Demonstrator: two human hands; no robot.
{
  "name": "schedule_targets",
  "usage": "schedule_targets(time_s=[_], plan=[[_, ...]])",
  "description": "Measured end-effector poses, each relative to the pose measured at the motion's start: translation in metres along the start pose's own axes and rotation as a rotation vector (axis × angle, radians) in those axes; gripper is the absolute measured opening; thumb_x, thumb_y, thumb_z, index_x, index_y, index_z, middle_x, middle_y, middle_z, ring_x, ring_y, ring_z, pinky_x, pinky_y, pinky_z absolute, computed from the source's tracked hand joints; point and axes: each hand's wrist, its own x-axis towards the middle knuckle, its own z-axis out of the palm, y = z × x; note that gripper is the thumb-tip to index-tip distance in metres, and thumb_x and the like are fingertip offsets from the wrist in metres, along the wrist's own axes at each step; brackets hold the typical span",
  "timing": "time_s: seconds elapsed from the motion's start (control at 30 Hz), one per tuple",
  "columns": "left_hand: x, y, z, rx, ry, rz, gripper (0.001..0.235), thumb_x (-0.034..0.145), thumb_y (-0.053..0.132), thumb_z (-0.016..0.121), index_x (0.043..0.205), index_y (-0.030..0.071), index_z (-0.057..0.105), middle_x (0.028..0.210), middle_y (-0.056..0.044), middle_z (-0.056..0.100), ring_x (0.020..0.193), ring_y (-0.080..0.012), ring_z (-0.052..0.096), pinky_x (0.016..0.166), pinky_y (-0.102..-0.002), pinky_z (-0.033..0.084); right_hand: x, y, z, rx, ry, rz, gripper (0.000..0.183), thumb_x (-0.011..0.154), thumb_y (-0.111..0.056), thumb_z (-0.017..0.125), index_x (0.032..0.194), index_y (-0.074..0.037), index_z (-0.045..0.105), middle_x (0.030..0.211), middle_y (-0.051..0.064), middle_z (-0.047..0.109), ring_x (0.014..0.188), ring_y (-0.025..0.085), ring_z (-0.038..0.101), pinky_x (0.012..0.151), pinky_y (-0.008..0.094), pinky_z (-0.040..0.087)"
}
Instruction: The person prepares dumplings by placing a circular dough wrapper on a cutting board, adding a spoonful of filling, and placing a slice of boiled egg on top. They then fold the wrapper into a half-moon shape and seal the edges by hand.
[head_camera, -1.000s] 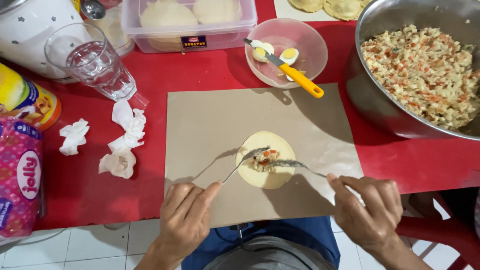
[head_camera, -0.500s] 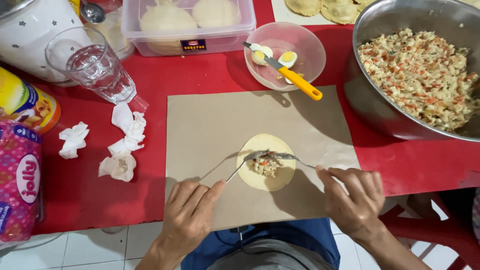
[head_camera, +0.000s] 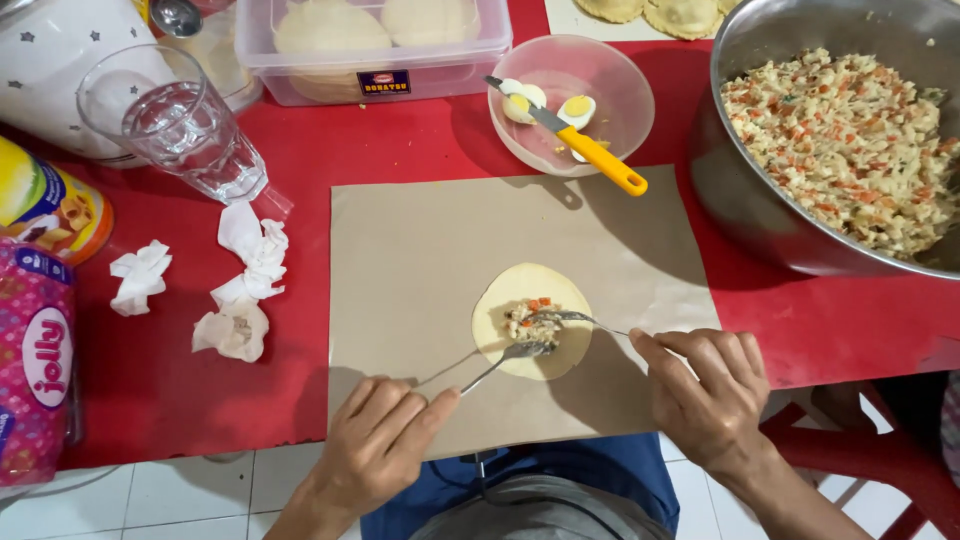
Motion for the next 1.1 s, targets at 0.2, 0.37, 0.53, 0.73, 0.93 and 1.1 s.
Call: schedule_targets(time_s=[0.2, 0.37, 0.53, 0.73, 0.93, 1.1], plan=[[-0.001, 0.007, 0.008, 0.031, -0.008, 0.016, 0.024, 0.101, -0.004, 0.048, 0.107, 0.001, 0.071, 0.074, -0.005, 0.054, 0.067, -0.0220, 0.051, 0.061, -0.036, 0.043, 0.008, 0.006, -0.011, -0.014, -0.011, -0.007, 0.023, 0.098, 0.010, 0.064, 0.101, -0.009, 0.077, 0.090, 0.006, 0.071, 0.072, 0.026, 0.058, 0.064, 0.040, 0.037], [-0.005, 0.012, 0.006, 0.099, -0.021, 0.084, 0.024, 0.101, -0.001, 0.049, 0.109, 0.001, 0.072, 0.073, -0.003, 0.054, 0.065, -0.0196, 0.048, 0.064, -0.036, 0.048, 0.009, 0.008, -0.003, -0.057, 0.042, -0.017, 0.016, 0.099, 0.008, 0.073, 0.096, -0.007, 0.078, 0.092, 0.009, 0.074, 0.073, 0.028, 0.057, 0.065, 0.040, 0.035], [-0.006, 0.014, 0.009, 0.112, -0.014, 0.031, 0.024, 0.102, -0.001, 0.049, 0.107, 0.004, 0.072, 0.072, -0.002, 0.054, 0.065, -0.0198, 0.050, 0.066, -0.035, 0.049, -0.001, 0.011, -0.007, -0.043, -0.001, -0.035, 0.009, 0.099, -0.003, 0.074, 0.095, -0.010, 0.078, 0.091, 0.007, 0.074, 0.073, 0.026, 0.060, 0.065, 0.041, 0.036], [-0.007, 0.016, 0.002, 0.144, -0.011, 0.100, 0.021, 0.101, 0.000, 0.054, 0.113, 0.002, 0.070, 0.072, -0.001, 0.054, 0.066, -0.0181, 0.051, 0.063, -0.035, 0.049, 0.021, -0.005, -0.016, -0.064, -0.001, -0.061, 0.018, 0.102, -0.009, 0.062, 0.097, -0.009, 0.079, 0.094, 0.007, 0.075, 0.074, 0.026, 0.059, 0.066, 0.041, 0.038], [-0.006, 0.016, -0.013, 0.158, -0.001, 0.073, 0.014, 0.101, 0.008, 0.060, 0.109, 0.005, 0.072, 0.073, -0.001, 0.052, 0.071, -0.0179, 0.054, 0.065, -0.035, 0.050, 0.005, 0.026, -0.012, -0.014, -0.009, 0.019, 0.015, 0.099, 0.006, 0.075, 0.096, -0.009, 0.078, 0.087, 0.010, 0.074, 0.073, 0.024, 0.052, 0.071, 0.041, 0.036], [-0.004, 0.011, -0.008, 0.188, 0.136, 0.009, 0.024, 0.102, 0.009, 0.050, 0.099, 0.009, 0.074, 0.066, 0.000, 0.049, 0.062, -0.0175, 0.050, 0.058, -0.033, 0.043, 0.026, 0.090, -0.059, -0.141, -0.116, 0.212, 0.009, 0.124, 0.016, 0.074, 0.121, 0.009, 0.079, 0.112, 0.023, 0.075, 0.094, 0.035, 0.064, 0.088, 0.045, 0.049]])
